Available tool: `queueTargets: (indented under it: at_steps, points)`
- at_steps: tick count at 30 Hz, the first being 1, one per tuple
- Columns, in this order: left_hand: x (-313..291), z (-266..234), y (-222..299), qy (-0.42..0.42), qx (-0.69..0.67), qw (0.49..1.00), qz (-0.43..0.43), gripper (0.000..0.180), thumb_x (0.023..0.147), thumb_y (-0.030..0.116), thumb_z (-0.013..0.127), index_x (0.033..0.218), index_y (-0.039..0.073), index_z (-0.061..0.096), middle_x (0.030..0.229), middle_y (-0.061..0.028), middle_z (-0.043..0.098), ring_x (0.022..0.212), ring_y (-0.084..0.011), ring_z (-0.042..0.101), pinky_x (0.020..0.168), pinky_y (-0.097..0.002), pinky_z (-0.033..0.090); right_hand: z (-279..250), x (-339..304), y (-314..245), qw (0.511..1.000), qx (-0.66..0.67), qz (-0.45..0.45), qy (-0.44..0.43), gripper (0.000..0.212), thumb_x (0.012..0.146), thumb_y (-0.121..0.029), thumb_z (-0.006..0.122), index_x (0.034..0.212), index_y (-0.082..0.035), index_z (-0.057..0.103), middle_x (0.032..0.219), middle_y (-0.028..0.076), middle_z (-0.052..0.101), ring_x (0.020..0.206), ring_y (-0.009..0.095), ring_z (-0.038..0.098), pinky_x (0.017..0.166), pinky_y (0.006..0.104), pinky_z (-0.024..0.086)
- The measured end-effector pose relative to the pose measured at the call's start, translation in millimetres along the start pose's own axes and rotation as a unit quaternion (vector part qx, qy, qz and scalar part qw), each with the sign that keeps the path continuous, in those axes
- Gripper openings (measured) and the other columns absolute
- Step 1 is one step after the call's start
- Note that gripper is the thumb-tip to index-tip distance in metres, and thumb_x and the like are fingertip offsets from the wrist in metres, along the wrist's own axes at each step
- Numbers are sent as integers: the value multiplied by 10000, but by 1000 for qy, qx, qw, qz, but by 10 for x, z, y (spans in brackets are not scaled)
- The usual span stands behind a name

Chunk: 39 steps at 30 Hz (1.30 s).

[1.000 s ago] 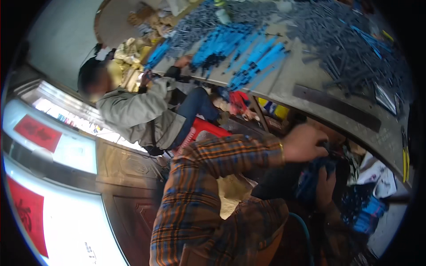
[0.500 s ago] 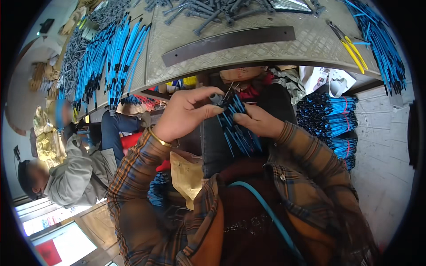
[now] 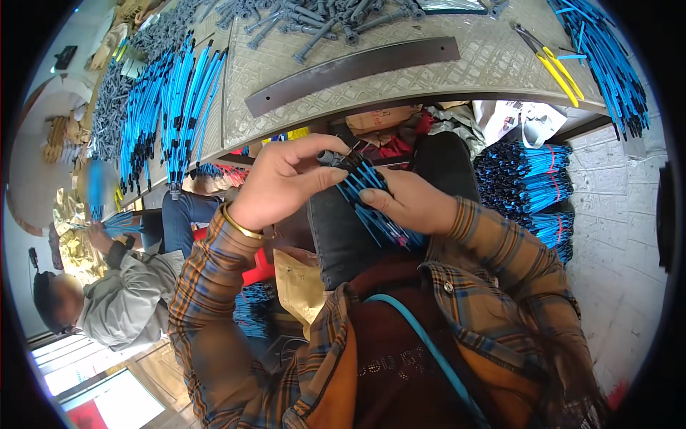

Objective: The person assembles umbrella components by aligning plastic ribs on a metal jig, attaching them onto a plastic hub, trimming the wire with pliers, and fitting additional ribs onto the jig by hand.

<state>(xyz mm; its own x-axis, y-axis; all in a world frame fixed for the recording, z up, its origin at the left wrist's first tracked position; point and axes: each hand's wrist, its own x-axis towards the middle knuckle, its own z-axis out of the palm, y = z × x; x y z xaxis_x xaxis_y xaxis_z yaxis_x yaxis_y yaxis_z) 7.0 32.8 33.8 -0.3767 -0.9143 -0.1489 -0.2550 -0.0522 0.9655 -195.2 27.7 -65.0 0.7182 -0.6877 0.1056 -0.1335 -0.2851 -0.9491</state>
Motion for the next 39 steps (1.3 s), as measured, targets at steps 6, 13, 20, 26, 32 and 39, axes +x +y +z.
queueTargets:
  at_steps: [6,13,20,26,32,39]
  points:
    - [26,-158,-49,-55,-37,996,-51,288,795,-53,573,1079,-2,563,989,-48,589,880,-85,551,756,-218,458,-249,192,43,957,151,117,-217,449,910,-434,431,1017,-6,516,775,76,550,715,153,529,657,311,443]
    - [24,61,-348,64,122,982,131,276,743,126,672,994,36,598,850,-65,627,780,-127,588,686,-271,472,-137,101,-42,957,230,92,-148,336,929,-234,389,1164,-13,481,993,39,553,935,110,513,848,272,408]
    - [-33,56,-375,112,97,988,39,241,723,155,669,917,23,612,813,-90,610,750,-136,568,663,-265,450,-2,71,104,986,98,101,-89,332,917,-274,416,1064,15,491,807,42,540,716,122,489,651,274,408]
    - [34,-54,-334,101,106,988,49,253,724,147,662,939,26,606,841,-75,609,770,-139,568,680,-275,452,115,43,81,998,7,51,46,339,920,-283,401,1066,11,485,774,54,534,678,126,491,621,278,406]
    - [6,-21,-375,70,38,996,36,328,717,122,668,1010,26,556,943,-65,591,852,-138,560,723,-277,459,-135,170,215,964,175,128,-153,311,927,-251,381,1084,-4,488,832,31,540,743,105,496,673,262,416]
    - [26,83,-496,80,-40,994,68,399,740,69,654,1091,18,473,982,-99,581,918,-154,562,740,-276,471,-117,52,175,978,134,108,-120,269,923,-225,390,1064,-25,501,851,13,537,758,89,488,691,264,420]
